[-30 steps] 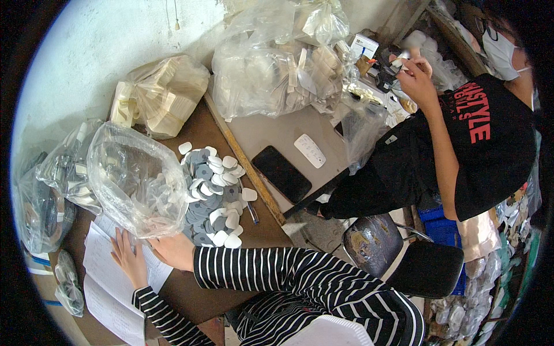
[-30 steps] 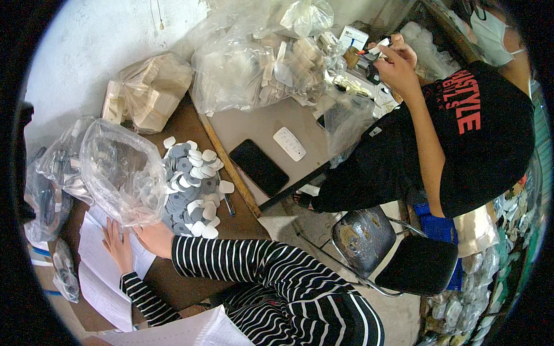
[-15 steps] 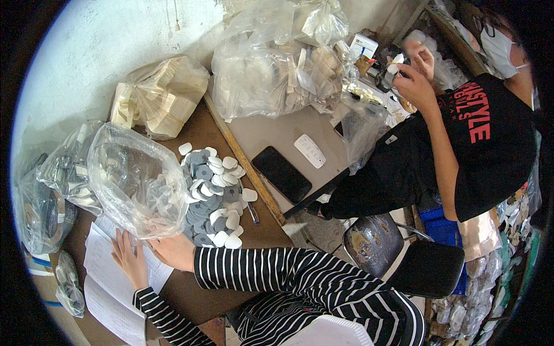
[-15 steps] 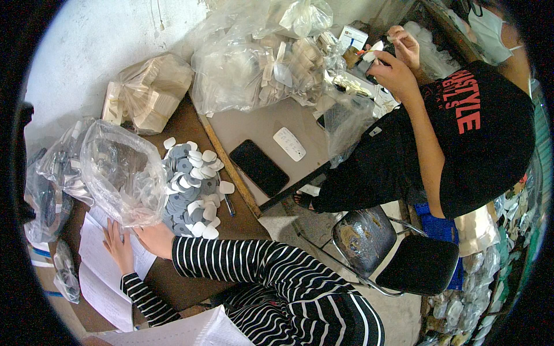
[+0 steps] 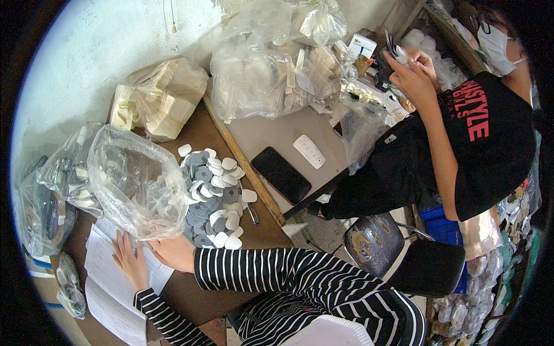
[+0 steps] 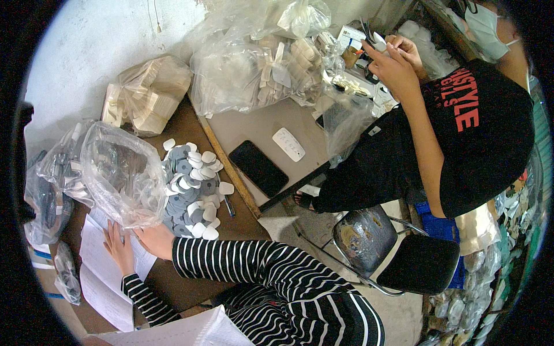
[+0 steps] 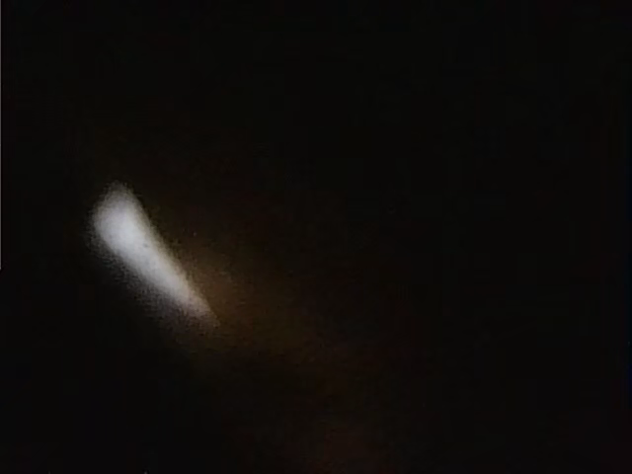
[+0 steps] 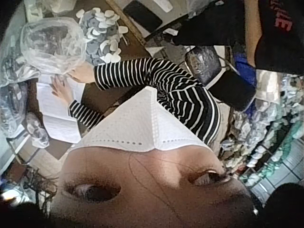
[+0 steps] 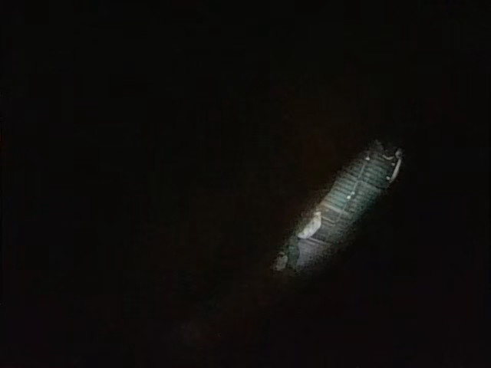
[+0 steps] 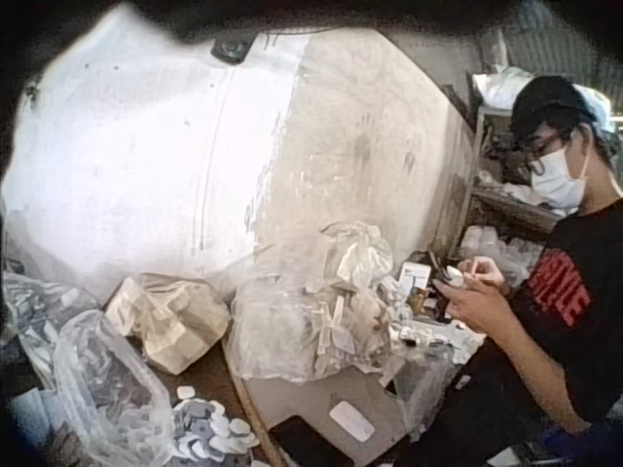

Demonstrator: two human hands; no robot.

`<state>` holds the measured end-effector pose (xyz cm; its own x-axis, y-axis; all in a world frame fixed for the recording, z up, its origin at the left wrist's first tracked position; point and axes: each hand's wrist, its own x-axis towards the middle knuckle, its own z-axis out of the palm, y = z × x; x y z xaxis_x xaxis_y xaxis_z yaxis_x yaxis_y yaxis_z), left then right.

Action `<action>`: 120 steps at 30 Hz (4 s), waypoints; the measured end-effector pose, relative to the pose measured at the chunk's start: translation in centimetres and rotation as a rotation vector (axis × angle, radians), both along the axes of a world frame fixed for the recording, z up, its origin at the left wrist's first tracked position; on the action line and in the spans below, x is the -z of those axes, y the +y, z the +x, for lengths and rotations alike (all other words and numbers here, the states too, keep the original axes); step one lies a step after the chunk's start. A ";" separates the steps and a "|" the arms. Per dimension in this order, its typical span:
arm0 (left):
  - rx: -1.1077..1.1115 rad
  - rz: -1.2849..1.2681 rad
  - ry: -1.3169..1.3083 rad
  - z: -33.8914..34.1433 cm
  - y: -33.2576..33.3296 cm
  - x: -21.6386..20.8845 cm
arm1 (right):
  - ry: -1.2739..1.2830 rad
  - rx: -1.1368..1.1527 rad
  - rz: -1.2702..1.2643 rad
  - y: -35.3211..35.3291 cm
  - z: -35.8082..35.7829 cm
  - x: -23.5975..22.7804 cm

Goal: The person opens a plastic bag and pours out many small gray and white fabric pieces onto a table. They then pick up individual pieces, inspect them, and place them into a small gray pouch. The person also flips through a notebook and handles a small tag.

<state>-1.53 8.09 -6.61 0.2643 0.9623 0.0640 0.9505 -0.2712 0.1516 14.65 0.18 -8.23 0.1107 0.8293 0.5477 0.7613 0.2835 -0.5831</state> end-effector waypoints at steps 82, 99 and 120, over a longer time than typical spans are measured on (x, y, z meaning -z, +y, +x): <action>-0.006 0.013 -0.017 -0.5 0.1 0.3 | 0.049 -0.062 -0.065 -0.1 -0.2 -0.2; -0.018 -0.010 -0.015 -1.3 0.9 1.3 | -0.023 -0.032 -0.107 0.6 -1.2 2.2; 0.014 -0.021 0.002 -1.2 0.9 1.9 | -0.001 -0.036 -0.078 0.7 -1.0 3.2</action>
<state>-2.70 8.96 -8.54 0.2777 0.9597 0.0437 0.9470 -0.2811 0.1557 13.65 0.90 -11.47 0.0793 0.8727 0.4817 0.7520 0.2648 -0.6036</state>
